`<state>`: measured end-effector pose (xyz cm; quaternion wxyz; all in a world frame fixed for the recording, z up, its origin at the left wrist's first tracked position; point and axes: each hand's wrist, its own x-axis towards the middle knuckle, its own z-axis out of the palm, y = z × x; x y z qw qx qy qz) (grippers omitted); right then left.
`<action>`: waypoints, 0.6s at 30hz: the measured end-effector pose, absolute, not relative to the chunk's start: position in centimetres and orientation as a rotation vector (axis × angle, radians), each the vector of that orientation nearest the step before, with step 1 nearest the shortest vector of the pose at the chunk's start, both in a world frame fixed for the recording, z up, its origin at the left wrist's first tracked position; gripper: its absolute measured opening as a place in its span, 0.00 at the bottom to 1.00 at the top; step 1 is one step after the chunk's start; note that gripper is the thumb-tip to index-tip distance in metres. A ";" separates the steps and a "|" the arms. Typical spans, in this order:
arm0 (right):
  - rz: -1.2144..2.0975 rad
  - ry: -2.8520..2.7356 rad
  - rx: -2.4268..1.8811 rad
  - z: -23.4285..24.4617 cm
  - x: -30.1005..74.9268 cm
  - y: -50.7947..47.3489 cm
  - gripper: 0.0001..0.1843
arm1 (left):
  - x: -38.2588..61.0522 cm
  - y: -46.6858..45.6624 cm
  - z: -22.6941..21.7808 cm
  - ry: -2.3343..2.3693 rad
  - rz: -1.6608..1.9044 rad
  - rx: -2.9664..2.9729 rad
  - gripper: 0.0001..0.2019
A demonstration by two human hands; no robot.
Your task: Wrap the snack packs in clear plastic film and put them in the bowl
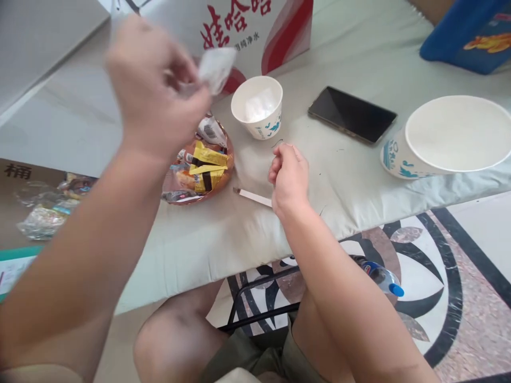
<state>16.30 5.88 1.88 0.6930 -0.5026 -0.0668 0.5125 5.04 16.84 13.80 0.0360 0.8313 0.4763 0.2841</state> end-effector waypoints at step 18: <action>1.194 -0.297 -1.121 1.8 17.4 6.2 0.16 | 13.9 25.1 11.2 1.091 -0.501 2.805 0.06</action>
